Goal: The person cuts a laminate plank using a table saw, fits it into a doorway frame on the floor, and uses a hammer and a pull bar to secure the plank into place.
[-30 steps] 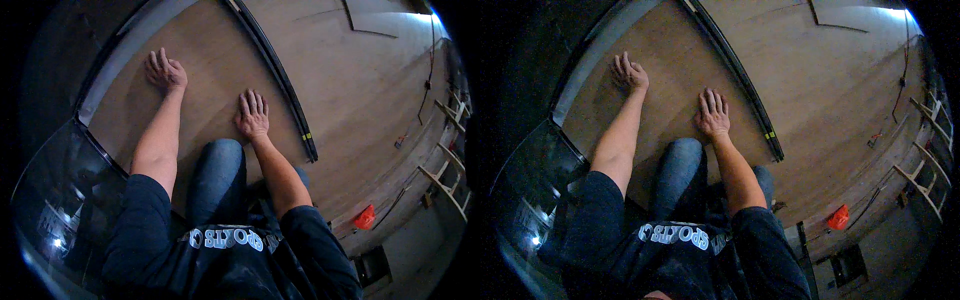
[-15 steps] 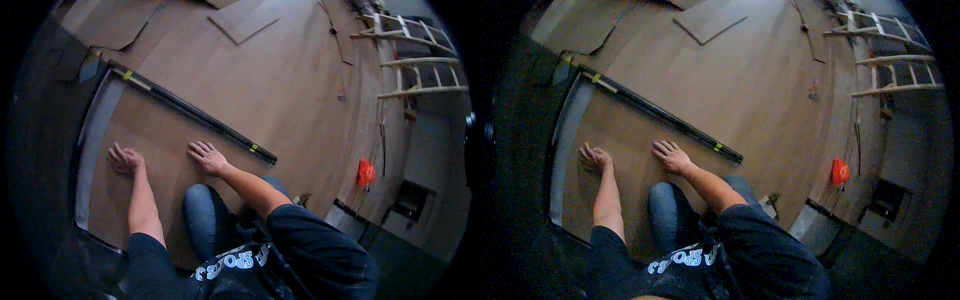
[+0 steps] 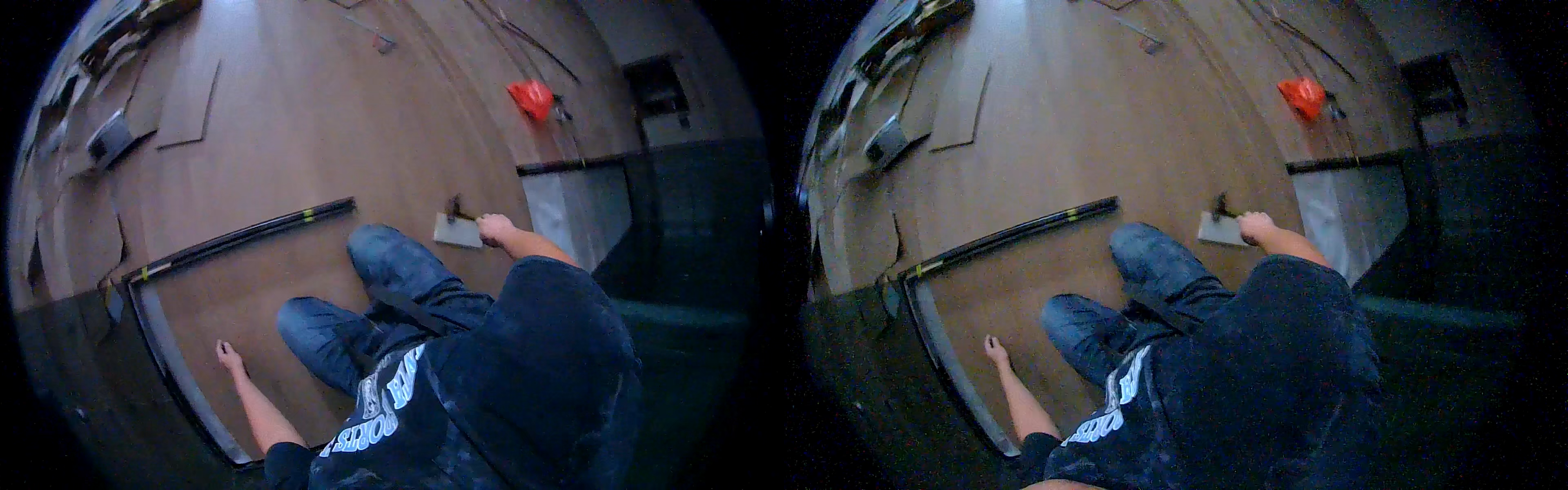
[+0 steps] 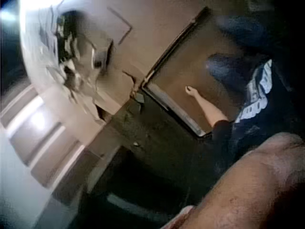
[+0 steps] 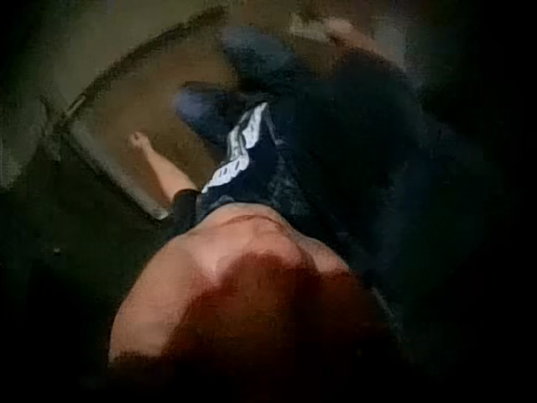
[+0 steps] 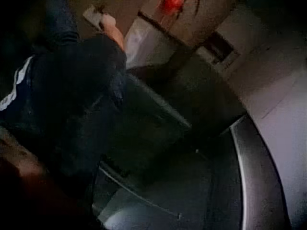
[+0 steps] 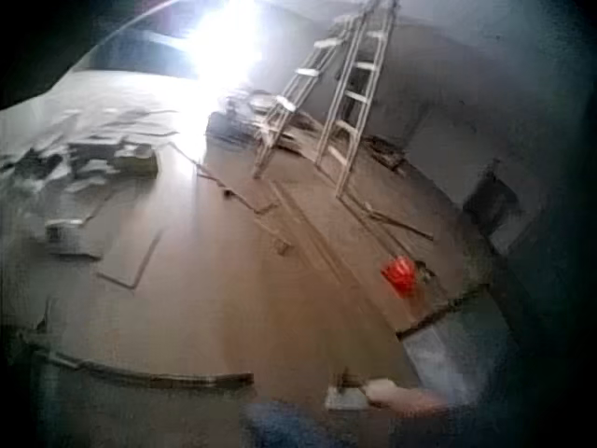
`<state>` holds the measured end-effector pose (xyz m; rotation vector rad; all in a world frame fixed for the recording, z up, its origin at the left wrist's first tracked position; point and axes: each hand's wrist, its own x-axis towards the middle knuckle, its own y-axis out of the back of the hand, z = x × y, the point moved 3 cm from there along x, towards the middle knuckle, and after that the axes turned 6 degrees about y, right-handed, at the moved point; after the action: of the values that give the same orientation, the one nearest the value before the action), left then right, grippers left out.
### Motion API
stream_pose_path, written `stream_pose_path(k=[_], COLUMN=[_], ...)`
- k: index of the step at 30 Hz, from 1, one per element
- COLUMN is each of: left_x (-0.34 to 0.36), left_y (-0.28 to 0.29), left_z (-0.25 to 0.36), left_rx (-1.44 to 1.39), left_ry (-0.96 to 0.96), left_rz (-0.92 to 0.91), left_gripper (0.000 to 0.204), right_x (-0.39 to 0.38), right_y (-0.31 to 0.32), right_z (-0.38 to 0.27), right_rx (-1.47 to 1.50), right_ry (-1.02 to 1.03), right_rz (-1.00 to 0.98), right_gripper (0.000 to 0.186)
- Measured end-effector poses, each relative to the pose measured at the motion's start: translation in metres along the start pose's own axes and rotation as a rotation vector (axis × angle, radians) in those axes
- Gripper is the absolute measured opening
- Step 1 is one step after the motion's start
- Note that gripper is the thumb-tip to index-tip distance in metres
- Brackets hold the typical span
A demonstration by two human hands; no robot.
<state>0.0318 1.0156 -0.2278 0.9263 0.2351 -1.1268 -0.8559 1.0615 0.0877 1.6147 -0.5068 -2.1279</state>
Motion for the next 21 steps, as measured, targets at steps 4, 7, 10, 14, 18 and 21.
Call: stream_pose_path(k=[4,7,10,14,18,21], left_x=[-0.072,-0.133,-0.183,-0.301,-0.337,-0.376], left_y=[-0.057,-0.092,-0.108,-0.096,-0.084,-0.104], left_z=[0.004,0.039,0.072,0.096,0.080,0.055], left_rx=[-0.006,0.079,0.029,-0.134,0.039,0.138], left_ry=[0.081,0.051,0.076,0.349,0.260,0.247], left_rz=[-0.219,-0.327,-0.265,-0.244,-0.263,-0.301], left_gripper=[0.044,0.046,0.044,0.043,0.042,0.042], right_x=[-0.054,-0.043,0.000,0.032,0.131,0.193], right_y=[-0.165,-0.283,-0.308,-0.302,-0.256,-0.243], right_z=[0.062,0.043,0.004,-0.026,-0.047,-0.022], right_rx=[0.284,0.643,0.781,0.775,0.761,0.809], right_ry=[-0.093,-0.238,-0.200,-0.090,0.019,0.086], right_rz=[-0.217,-0.335,-0.101,0.138,0.371,0.337], right_gripper=[0.040,0.047,0.044,0.048,0.043,0.038])
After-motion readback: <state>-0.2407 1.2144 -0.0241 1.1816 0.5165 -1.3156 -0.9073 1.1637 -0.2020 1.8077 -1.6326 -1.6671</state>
